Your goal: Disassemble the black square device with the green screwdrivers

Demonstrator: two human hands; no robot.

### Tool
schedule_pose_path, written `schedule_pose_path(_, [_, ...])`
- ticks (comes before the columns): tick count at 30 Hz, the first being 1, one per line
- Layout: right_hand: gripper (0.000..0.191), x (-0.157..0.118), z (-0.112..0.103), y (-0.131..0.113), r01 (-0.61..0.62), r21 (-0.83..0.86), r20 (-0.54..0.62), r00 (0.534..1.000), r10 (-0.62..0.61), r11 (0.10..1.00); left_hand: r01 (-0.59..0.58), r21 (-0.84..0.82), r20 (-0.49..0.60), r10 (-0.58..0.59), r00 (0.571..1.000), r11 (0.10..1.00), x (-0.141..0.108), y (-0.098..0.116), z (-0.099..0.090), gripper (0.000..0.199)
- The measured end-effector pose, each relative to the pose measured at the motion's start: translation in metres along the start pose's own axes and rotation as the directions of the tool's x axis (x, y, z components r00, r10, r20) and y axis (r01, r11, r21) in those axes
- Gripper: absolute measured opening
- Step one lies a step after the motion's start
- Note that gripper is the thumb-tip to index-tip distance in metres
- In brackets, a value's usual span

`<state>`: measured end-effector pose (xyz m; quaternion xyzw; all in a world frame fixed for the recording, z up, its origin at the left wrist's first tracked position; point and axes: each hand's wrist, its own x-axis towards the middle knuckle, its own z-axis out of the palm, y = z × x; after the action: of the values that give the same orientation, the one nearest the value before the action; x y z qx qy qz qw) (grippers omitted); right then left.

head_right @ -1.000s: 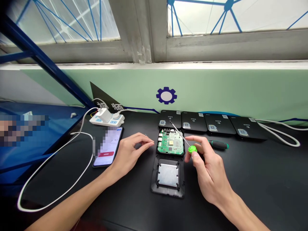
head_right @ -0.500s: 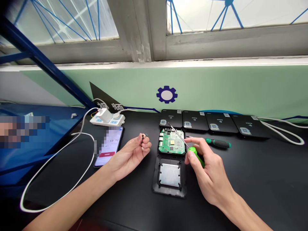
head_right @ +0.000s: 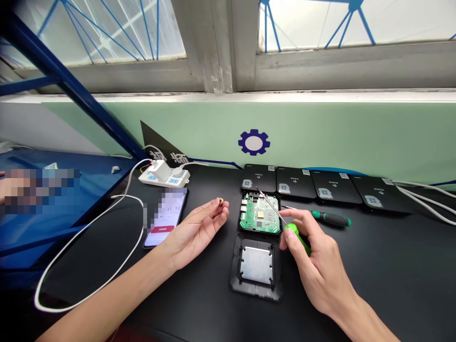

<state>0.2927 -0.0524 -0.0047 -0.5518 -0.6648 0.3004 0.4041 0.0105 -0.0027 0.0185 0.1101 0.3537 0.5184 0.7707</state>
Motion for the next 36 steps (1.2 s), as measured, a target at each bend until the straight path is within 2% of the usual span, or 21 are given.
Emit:
schedule_pose_path(4, [0.034,0.000,-0.001,-0.001,0.003,-0.001,-0.004,1.000,-0.003,1.000,0.020,0.037,0.027,-0.021,0.999,0.999,-0.001,0.002,0.001,0.007])
schedule_pose_path(11, [0.034,0.000,-0.002,-0.001,0.013,0.009,-0.003,1.000,-0.013,1.000,0.053,0.041,-0.014,-0.053,0.999,0.998,0.001,0.002,-0.001,0.018])
schedule_pose_path(16, [0.030,0.000,-0.002,-0.002,0.048,-0.072,-0.014,0.999,-0.049,0.996,0.085,0.038,0.116,-0.089,0.989,0.996,0.000,0.002,-0.001,0.036])
schedule_pose_path(20, [0.016,0.002,0.001,-0.007,0.148,-0.174,-0.067,0.985,-0.162,0.974,0.120,0.021,0.225,-0.122,0.967,0.993,-0.002,0.003,0.001,0.050])
schedule_pose_path(23, [0.010,0.005,0.006,-0.019,0.231,-0.159,-0.031,0.971,-0.239,0.960,0.171,0.027,0.284,-0.171,0.943,0.985,-0.005,0.002,0.001,0.058])
schedule_pose_path(26, [0.011,0.012,0.015,-0.035,0.340,-0.130,0.062,0.940,-0.335,0.931,0.222,0.041,0.330,-0.223,0.917,0.974,-0.008,0.000,0.000,0.063])
schedule_pose_path(30, [0.028,0.026,0.030,-0.050,0.497,-0.204,0.188,0.865,-0.465,0.843,0.228,0.076,0.338,-0.240,0.910,0.971,-0.011,-0.002,-0.001,0.067])
schedule_pose_path(36, [0.038,0.043,0.045,-0.057,0.587,-0.346,0.262,0.809,-0.525,0.732,0.219,0.092,0.428,-0.238,0.872,0.971,-0.013,0.000,0.000,0.069])
